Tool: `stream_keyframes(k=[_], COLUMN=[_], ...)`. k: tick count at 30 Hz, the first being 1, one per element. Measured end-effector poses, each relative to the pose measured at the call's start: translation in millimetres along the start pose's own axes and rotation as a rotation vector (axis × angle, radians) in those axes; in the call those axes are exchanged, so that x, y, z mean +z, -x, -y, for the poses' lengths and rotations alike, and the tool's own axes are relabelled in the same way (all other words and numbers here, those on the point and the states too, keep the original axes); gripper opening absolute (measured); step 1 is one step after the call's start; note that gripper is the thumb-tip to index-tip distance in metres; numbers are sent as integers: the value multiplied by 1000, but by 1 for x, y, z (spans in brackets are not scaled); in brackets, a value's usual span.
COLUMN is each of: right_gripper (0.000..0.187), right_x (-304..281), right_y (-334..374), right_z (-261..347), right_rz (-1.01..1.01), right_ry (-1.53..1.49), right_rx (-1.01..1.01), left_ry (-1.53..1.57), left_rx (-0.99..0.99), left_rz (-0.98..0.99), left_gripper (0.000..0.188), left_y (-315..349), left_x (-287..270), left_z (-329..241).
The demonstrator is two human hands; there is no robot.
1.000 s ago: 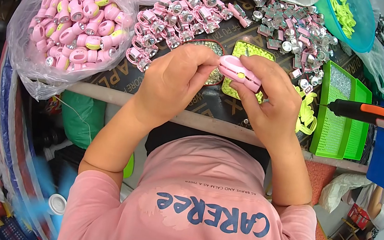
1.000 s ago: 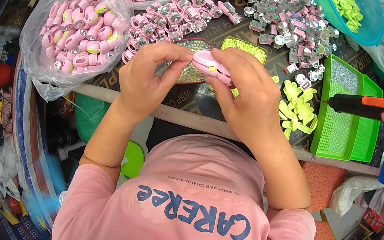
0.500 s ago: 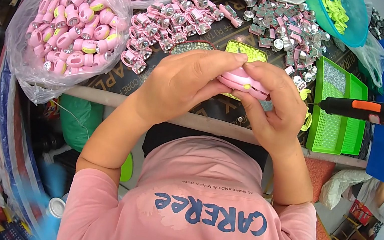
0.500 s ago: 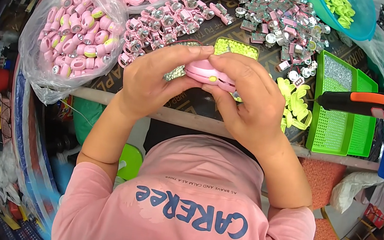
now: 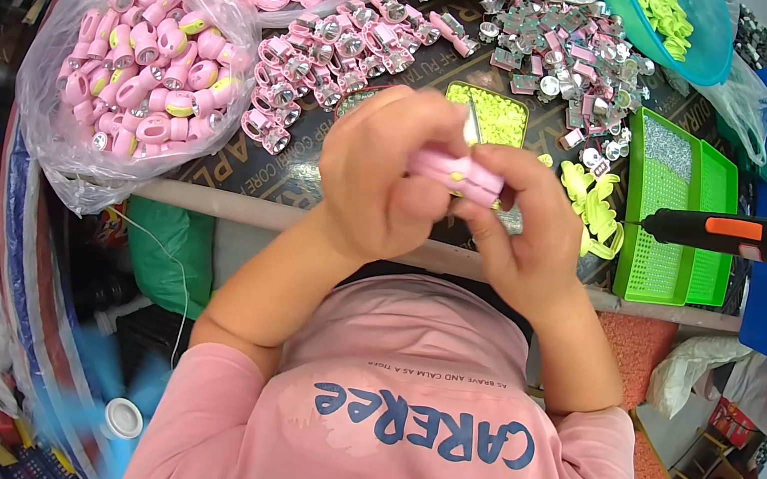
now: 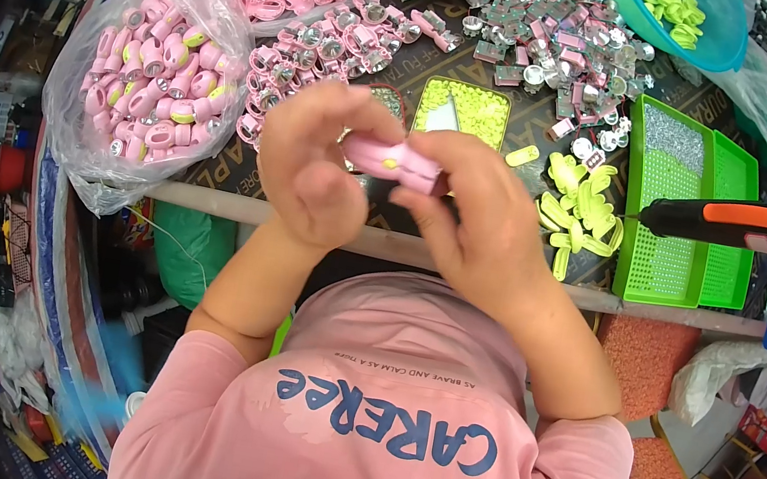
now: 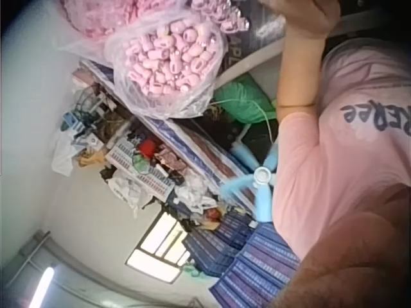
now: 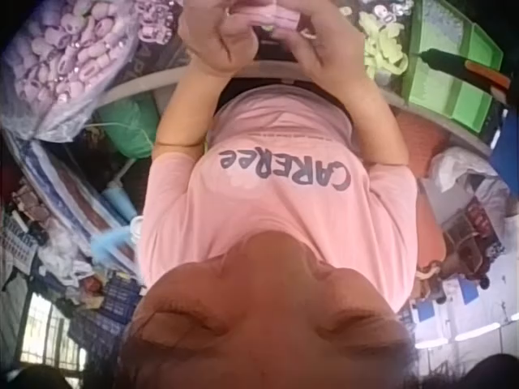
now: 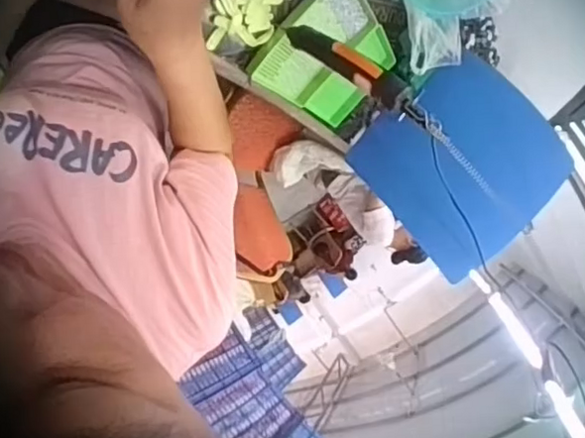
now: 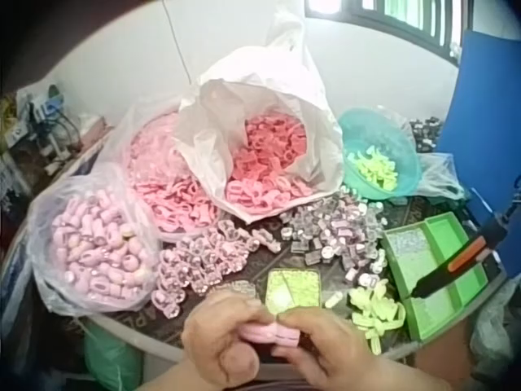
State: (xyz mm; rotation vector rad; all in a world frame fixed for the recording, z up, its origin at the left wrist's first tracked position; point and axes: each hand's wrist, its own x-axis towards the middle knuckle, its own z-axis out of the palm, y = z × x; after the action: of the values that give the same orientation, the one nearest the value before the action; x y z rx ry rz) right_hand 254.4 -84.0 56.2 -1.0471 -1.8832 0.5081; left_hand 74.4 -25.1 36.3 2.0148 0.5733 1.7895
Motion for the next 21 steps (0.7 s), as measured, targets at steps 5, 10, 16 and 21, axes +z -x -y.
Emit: stream_keyframes(k=[5,10,16,21], right_gripper=[39,31,41,38], right_x=[18,23,13,-17], right_y=[-1,-6,-19,-30], right_z=[8,9,-29,-46], right_rz=[-91,-205,-109,116], right_ry=[-28,29,-467,-550], right_rx=[29,20,492,699], left_ry=[-66,224,308,607], left_rx=[90,-392,-898,-1397], left_rz=[-48,-283,256,56], left_gripper=[17,20,55,61], left_y=[0,-1,-8,-6], left_x=[6,21,26,47], left_z=[11,5,12,9])
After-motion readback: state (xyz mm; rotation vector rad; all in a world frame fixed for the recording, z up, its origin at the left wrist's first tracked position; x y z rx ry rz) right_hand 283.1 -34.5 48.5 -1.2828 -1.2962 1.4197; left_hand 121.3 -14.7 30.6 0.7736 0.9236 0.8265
